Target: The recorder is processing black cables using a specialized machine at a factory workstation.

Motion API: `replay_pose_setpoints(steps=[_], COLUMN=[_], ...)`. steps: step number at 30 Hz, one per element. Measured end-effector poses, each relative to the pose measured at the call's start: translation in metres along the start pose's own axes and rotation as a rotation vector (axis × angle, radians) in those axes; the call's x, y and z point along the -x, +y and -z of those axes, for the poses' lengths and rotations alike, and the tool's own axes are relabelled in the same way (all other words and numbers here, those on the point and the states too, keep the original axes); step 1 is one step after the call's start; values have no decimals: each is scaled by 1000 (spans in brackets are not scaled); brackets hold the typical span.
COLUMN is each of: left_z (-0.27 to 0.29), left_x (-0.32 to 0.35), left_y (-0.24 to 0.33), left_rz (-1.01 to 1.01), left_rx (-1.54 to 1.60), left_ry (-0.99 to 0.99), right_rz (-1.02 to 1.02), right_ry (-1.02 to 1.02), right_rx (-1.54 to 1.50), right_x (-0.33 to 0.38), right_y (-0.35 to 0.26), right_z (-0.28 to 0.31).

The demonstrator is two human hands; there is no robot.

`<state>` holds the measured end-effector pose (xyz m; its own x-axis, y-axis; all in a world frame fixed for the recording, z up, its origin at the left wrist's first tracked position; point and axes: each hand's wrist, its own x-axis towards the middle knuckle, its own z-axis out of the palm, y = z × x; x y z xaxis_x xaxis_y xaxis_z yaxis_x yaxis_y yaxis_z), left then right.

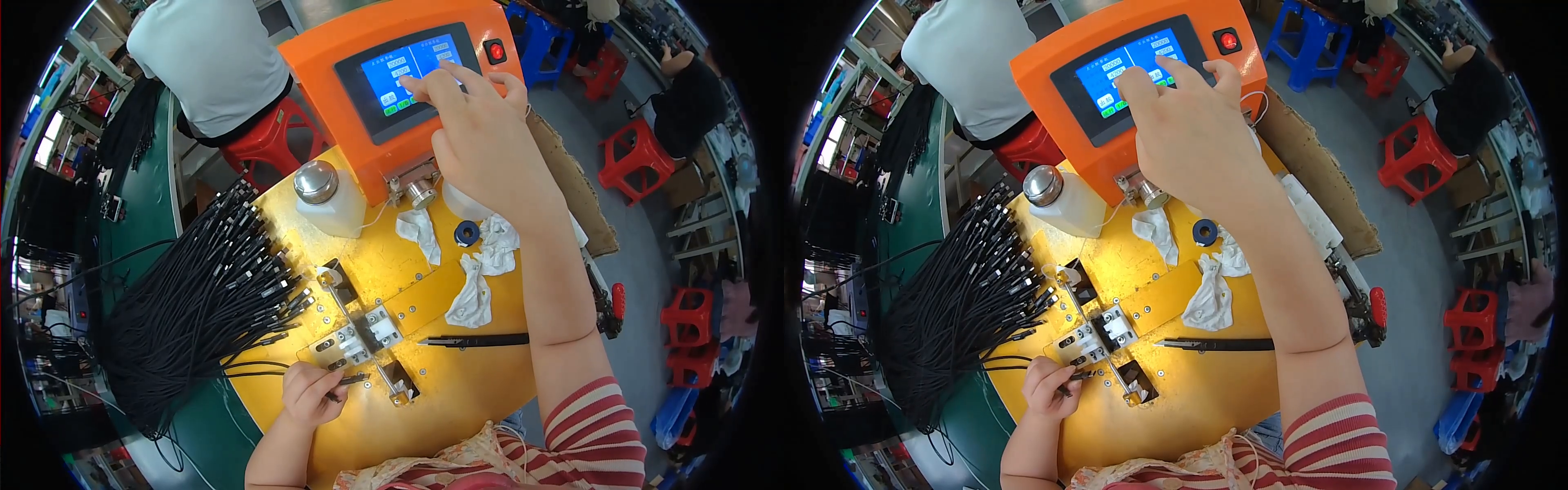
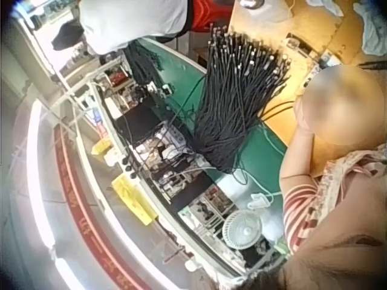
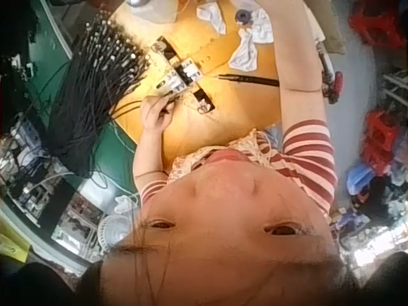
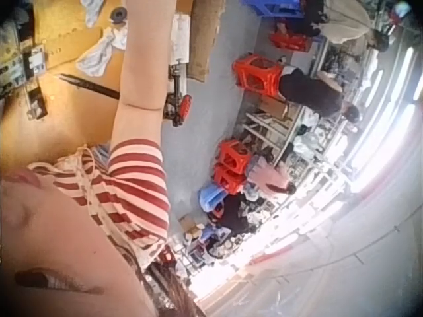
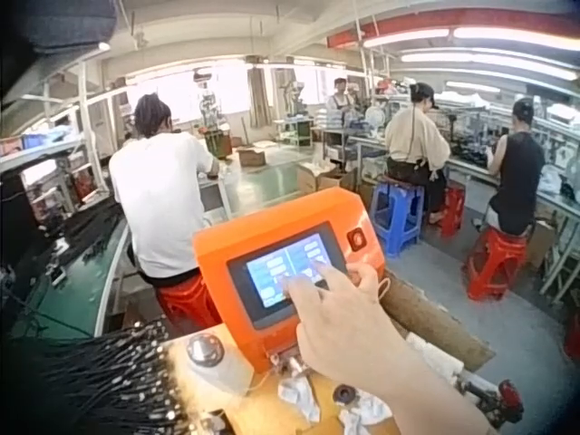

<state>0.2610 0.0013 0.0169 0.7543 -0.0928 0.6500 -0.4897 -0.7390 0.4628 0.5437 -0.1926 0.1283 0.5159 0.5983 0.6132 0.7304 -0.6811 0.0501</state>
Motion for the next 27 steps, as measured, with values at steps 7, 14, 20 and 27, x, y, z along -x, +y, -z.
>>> replay_pose_setpoints(steps=[7,14,20,27], left_z=[3,2,4,3], left_x=[0,0,1,-2], left_y=[1,3,1,3], left_rz=[9,20,18,28], left_rx=[-12,-6,-14,0], left_ry=[-4,-11,-15,-10], right_rz=[-14,44,5,-61], right_ry=[41,51,131,128], right_rx=[-142,31,-94,-145], right_x=[-3,2,-3,0], right_y=[3,2,3,19], right_z=[10,-5,11,28])
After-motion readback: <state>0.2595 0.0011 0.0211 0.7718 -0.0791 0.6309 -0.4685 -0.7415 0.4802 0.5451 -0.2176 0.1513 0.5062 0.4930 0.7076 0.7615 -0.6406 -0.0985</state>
